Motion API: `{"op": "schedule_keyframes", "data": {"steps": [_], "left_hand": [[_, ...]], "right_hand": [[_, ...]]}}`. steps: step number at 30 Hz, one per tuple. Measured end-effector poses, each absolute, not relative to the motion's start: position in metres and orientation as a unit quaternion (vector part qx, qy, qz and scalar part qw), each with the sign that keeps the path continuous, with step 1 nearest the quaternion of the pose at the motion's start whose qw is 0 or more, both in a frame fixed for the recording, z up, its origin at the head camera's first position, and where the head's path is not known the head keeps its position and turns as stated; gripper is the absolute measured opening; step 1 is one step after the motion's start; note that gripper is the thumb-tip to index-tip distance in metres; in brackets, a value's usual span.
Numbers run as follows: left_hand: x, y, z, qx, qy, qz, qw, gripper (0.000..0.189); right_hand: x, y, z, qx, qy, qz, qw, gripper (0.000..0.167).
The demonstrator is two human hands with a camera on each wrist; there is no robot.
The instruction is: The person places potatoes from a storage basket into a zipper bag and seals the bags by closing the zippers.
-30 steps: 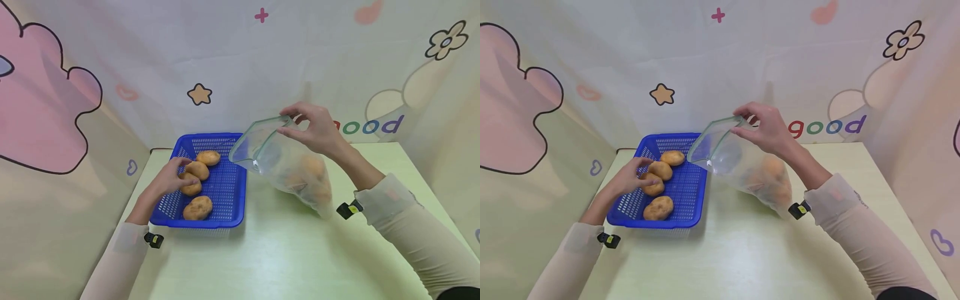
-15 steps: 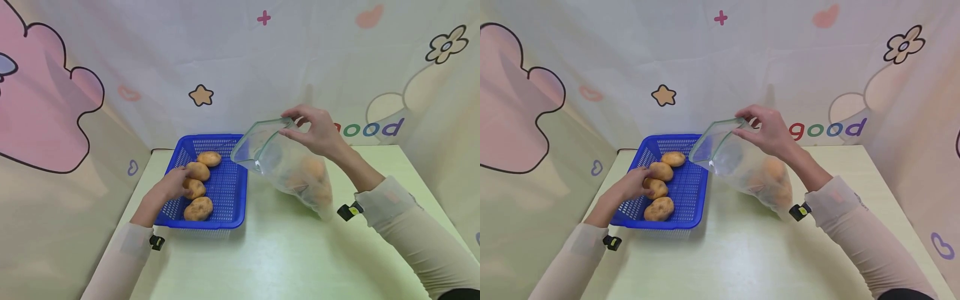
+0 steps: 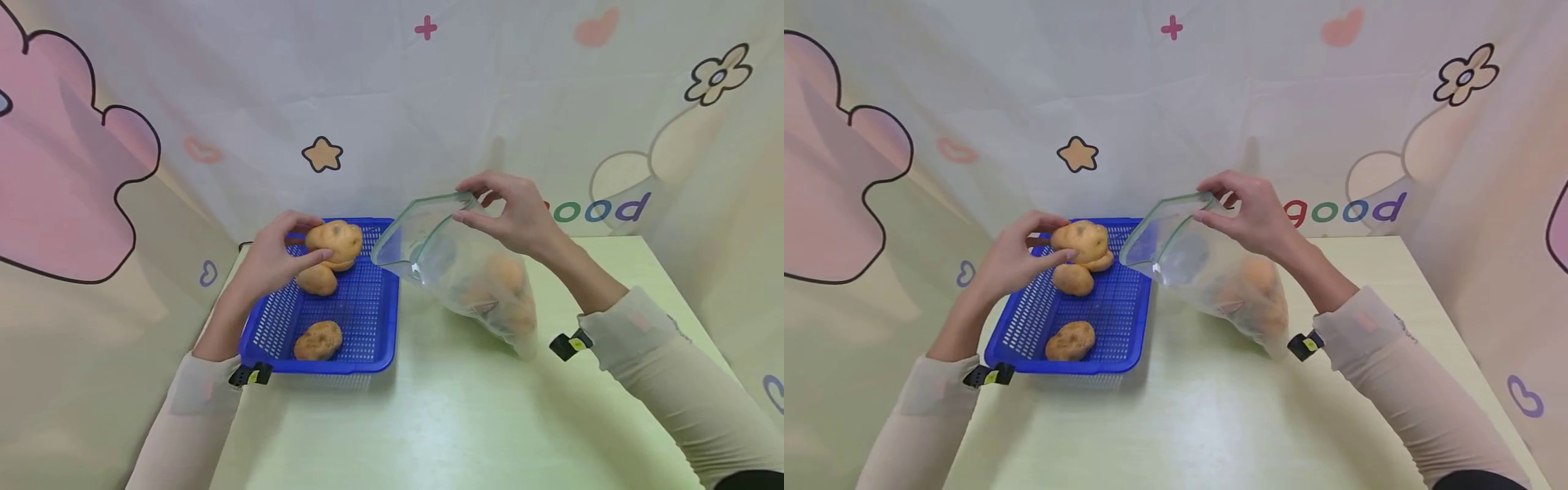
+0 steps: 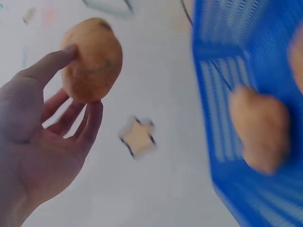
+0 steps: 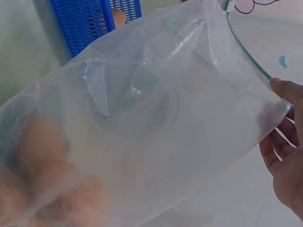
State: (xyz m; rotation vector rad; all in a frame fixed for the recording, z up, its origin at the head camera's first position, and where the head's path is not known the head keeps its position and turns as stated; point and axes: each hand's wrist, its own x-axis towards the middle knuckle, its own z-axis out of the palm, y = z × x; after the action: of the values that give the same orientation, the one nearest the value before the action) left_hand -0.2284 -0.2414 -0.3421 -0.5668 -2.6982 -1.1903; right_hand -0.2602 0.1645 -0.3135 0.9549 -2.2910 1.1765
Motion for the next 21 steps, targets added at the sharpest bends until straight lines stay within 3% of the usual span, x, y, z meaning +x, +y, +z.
{"op": "schedule_keyframes", "data": {"steps": [5, 11, 21], "left_hand": [[-0.228, -0.194, -0.323, -0.214, -0.875, -0.426, 0.084, 0.054], [-0.238, -0.151, -0.325, -0.234, -0.870, -0.425, 0.084, 0.051], [-0.240, -0.146, -0.341, -0.225, -0.880, -0.412, 0.067, 0.059]], "right_hand": [[-0.260, 0.163, -0.312, 0.344, -0.819, 0.418, 0.192, 0.034], [-0.261, 0.160, -0.311, 0.349, -0.819, 0.415, 0.188, 0.034], [-0.259, 0.160, -0.312, 0.341, -0.821, 0.411, 0.203, 0.028]]}}
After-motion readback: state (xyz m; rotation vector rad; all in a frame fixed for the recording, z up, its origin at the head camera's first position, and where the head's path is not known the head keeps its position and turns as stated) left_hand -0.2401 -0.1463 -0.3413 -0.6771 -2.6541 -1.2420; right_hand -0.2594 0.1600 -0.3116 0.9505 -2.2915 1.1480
